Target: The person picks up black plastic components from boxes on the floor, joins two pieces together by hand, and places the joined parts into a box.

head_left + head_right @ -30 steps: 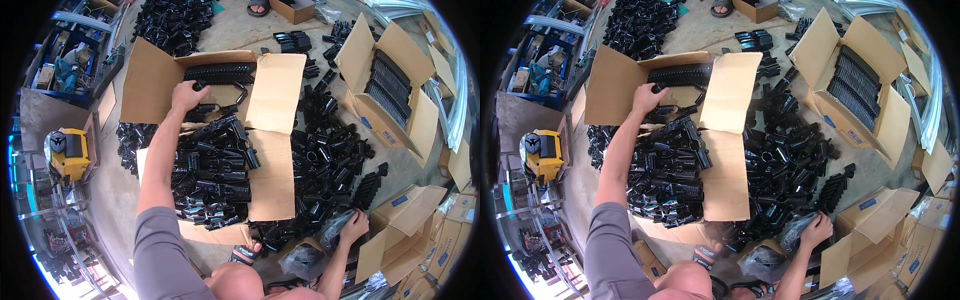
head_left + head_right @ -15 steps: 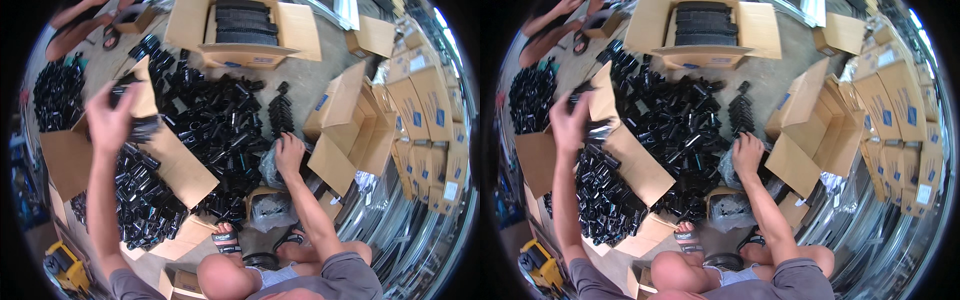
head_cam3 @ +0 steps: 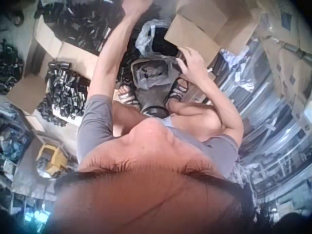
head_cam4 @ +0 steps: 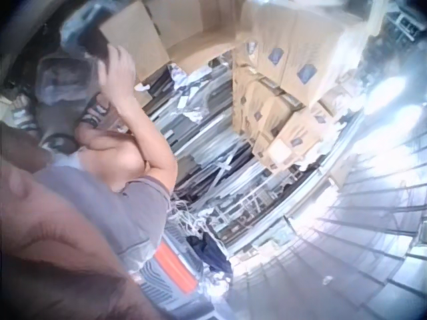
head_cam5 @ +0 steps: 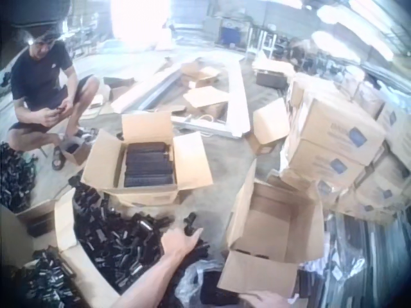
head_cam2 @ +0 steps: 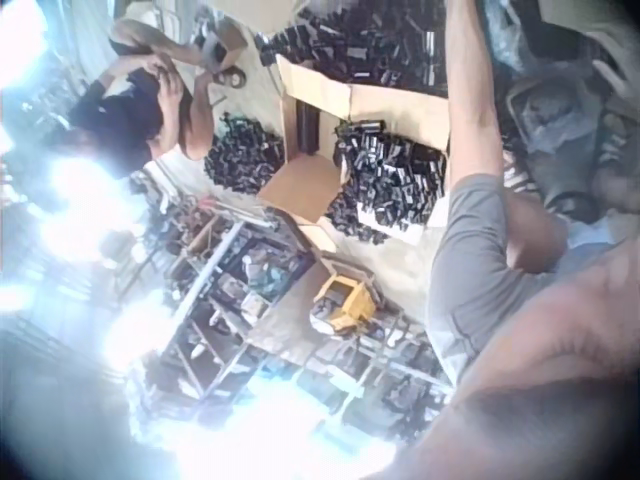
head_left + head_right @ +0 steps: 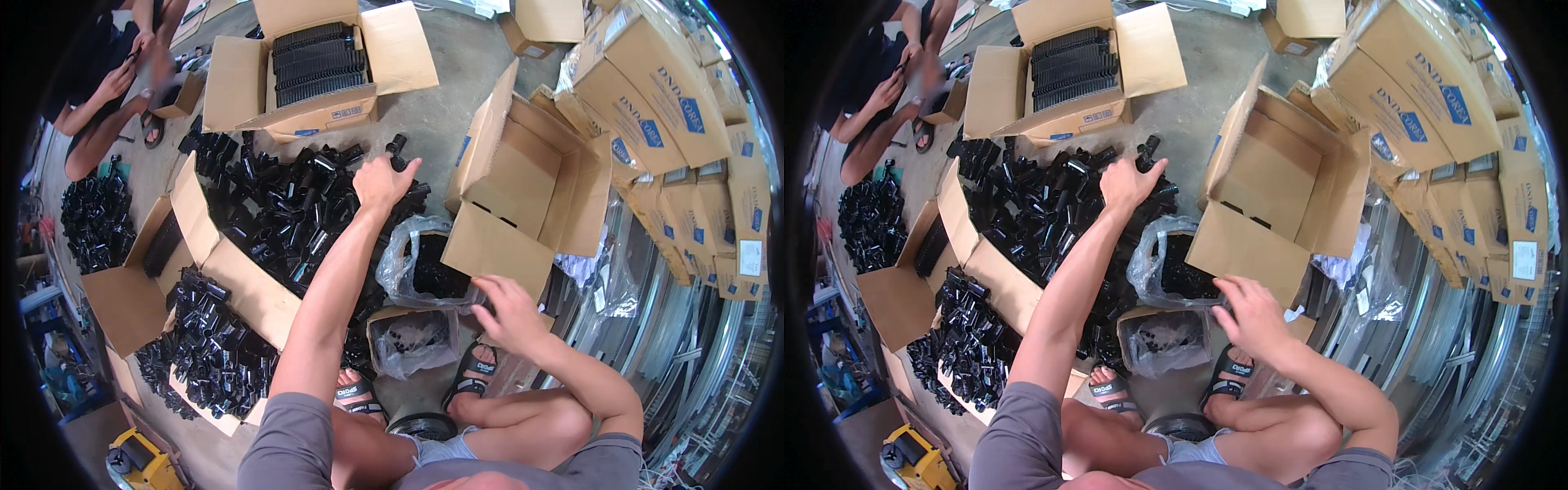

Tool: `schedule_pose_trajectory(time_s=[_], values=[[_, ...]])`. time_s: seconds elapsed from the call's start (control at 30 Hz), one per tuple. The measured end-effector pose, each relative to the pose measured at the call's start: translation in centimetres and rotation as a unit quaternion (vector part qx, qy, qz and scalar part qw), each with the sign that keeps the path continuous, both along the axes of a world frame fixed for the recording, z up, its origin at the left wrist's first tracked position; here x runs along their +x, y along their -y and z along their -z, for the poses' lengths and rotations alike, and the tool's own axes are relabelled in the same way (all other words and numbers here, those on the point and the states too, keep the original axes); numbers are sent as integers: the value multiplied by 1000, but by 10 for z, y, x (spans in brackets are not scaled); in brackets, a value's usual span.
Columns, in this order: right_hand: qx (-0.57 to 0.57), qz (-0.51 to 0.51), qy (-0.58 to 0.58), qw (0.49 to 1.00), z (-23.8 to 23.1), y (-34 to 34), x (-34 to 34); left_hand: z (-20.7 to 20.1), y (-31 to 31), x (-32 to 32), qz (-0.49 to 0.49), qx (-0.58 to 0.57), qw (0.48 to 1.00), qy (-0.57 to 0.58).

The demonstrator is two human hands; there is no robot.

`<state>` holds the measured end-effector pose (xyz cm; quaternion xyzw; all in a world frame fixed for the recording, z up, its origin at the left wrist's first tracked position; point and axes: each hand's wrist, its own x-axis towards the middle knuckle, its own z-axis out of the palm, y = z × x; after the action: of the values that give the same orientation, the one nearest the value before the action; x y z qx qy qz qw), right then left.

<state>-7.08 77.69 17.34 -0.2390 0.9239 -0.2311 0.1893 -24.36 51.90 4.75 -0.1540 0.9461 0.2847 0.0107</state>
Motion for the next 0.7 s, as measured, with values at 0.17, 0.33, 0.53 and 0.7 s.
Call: schedule_pose_trajectory(time_s=[0.17,0.33,0.53,0.7], values=[[-100,103,57,988,2,-11,-4,-21,-3,8,-9,51,999,-14],[-191,99,102,971,-6,2,1,-82,-2,29,-53,167,983,-53],[-331,170,138,918,-65,22,13,-178,-29,105,19,434,900,-31],[-448,147,176,864,-125,32,34,-250,-47,197,45,497,863,-77]])
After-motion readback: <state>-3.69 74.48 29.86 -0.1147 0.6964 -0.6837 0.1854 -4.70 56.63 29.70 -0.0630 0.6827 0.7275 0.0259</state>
